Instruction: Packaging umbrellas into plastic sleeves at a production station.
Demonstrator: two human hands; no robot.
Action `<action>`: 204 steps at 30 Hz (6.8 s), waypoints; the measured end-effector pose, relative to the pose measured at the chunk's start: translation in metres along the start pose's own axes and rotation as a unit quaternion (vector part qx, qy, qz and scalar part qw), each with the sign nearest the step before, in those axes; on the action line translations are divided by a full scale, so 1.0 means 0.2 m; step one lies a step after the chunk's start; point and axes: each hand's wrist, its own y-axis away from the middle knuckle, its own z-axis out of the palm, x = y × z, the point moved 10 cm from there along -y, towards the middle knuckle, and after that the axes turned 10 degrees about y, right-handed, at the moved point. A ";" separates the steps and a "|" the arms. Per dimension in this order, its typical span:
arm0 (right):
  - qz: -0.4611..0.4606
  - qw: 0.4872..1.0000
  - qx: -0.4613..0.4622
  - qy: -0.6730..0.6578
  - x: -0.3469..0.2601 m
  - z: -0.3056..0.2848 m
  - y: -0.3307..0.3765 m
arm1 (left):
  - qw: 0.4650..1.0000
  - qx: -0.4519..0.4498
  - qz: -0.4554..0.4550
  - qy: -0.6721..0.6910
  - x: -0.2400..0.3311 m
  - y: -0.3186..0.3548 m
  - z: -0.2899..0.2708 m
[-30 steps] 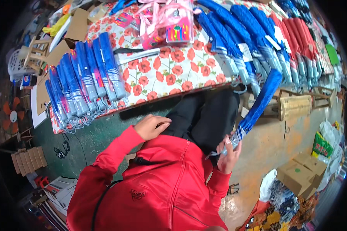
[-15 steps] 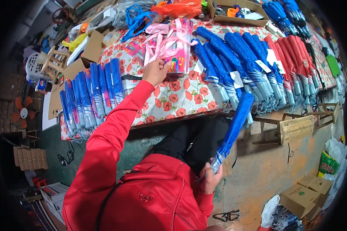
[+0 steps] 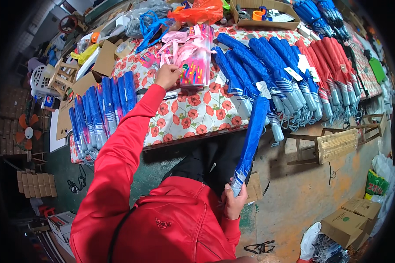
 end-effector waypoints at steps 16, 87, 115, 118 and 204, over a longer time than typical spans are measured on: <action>-0.002 1.000 -0.007 -0.013 -0.12 -0.01 0.02 | 0.911 -0.114 -0.096 0.384 0.20 0.08 0.02; -0.126 0.949 -0.173 0.231 -0.35 0.30 0.28 | 0.826 -0.235 0.145 0.492 0.72 0.96 -0.15; -0.041 0.976 -0.215 0.010 -0.47 0.41 0.21 | 0.812 -0.244 0.200 0.492 0.69 1.17 0.06; -0.192 0.952 -0.124 0.201 -0.56 0.39 0.21 | 0.771 -0.098 0.060 0.626 0.37 0.99 -0.01; -0.094 0.922 -0.179 0.329 -0.28 0.38 0.13 | 0.798 -0.114 -0.047 0.590 0.04 1.36 0.33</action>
